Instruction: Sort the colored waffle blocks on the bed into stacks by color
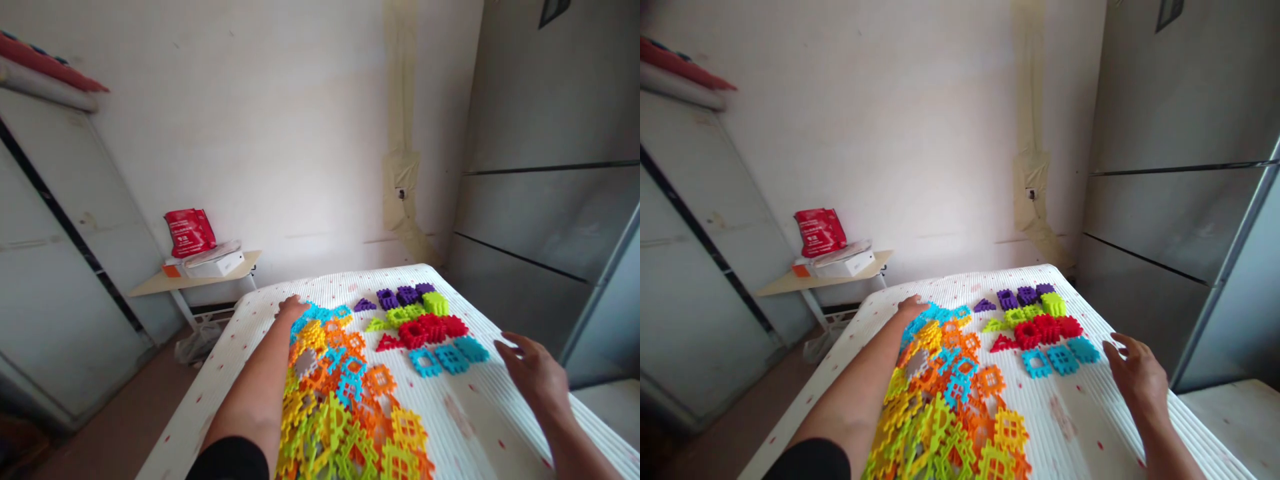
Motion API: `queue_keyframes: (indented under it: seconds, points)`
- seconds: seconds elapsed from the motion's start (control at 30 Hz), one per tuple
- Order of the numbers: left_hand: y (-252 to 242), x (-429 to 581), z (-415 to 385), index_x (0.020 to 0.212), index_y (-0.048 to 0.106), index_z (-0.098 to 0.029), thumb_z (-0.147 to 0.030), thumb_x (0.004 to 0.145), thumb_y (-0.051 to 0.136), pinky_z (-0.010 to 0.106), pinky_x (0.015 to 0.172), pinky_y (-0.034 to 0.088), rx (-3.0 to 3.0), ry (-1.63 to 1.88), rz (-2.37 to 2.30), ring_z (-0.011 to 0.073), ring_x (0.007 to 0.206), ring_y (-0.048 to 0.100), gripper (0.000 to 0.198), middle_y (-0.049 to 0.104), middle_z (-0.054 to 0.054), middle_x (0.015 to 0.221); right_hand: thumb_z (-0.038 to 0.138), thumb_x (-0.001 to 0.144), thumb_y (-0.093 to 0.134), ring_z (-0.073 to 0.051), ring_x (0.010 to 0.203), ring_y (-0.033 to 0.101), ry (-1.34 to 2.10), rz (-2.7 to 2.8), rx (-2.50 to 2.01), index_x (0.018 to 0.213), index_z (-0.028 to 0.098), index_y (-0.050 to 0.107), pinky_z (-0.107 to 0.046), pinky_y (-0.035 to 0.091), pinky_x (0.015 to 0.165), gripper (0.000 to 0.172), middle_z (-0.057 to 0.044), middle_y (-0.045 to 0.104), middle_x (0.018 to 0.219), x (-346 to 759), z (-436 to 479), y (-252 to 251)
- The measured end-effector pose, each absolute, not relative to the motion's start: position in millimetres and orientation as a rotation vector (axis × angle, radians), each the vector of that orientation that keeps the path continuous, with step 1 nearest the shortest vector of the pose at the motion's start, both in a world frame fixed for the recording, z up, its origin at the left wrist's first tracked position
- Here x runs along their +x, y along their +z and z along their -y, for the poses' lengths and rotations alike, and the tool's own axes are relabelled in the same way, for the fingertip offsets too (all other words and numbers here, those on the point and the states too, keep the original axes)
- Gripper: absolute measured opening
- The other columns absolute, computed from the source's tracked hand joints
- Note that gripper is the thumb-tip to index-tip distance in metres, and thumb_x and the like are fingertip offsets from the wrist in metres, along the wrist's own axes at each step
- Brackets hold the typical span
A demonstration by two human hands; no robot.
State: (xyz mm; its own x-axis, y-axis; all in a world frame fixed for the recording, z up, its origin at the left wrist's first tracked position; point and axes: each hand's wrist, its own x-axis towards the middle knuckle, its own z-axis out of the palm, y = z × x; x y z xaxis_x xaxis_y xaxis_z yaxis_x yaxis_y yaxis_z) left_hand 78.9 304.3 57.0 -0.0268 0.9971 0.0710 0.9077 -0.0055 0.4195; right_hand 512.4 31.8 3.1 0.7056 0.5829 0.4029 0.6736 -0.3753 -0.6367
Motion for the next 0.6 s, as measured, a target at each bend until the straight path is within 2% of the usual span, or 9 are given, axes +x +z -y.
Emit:
queue_keyframes:
  seconds: [0.13, 0.23, 0.47, 0.6]
  points:
    - [41.5, 89.9, -311.3, 0.106, 0.061, -0.021, -0.040, 0.056, 0.071, 0.054, 0.088, 0.038, 1.909, 0.414, -2.088, 0.0428, 0.119, 0.043, 0.054, 0.052, 0.018, 0.126, 0.058, 0.068, 0.041, -0.025, 0.072, 0.062, -0.170, 0.977, -2.061, 0.089, 0.017, 0.067, -0.033, 0.043, 0.056, 0.052, -0.011, 0.065, 0.086, 511.1, -31.4, 4.0]
    - [34.9, 90.7, -310.2, 0.106, 0.060, -0.024, -0.034, 0.054, 0.072, 0.056, 0.087, 0.036, 1.871, 0.412, -2.108, 0.0433, 0.120, 0.040, 0.054, 0.050, 0.017, 0.127, 0.057, 0.069, 0.042, -0.025, 0.070, 0.062, -0.184, 0.992, -2.051, 0.088, 0.018, 0.067, -0.032, 0.043, 0.054, 0.051, -0.011, 0.066, 0.088, 509.6, -32.8, 3.8]
    - [24.7, 66.5, -298.8, 0.100, 0.062, -0.021, -0.027, 0.053, 0.071, 0.037, 0.084, 0.041, 1.844, 0.643, -1.954, 0.0351, 0.118, 0.046, 0.048, 0.057, 0.013, 0.120, 0.056, 0.067, 0.042, -0.024, 0.070, 0.062, -0.177, 1.041, -2.033, 0.083, 0.017, 0.068, -0.032, 0.044, 0.057, 0.049, -0.012, 0.066, 0.087, 504.6, -34.4, 4.5]
    - [17.3, 48.6, -286.3, 0.088, 0.065, -0.017, -0.025, 0.051, 0.072, 0.029, 0.076, 0.044, 1.730, 0.851, -1.772, 0.0289, 0.103, 0.057, 0.039, 0.067, 0.008, 0.096, 0.055, 0.067, 0.042, -0.024, 0.068, 0.062, -0.162, 1.059, -2.031, 0.081, 0.018, 0.068, -0.033, 0.044, 0.056, 0.048, -0.012, 0.066, 0.086, 505.5, -33.3, 2.7]
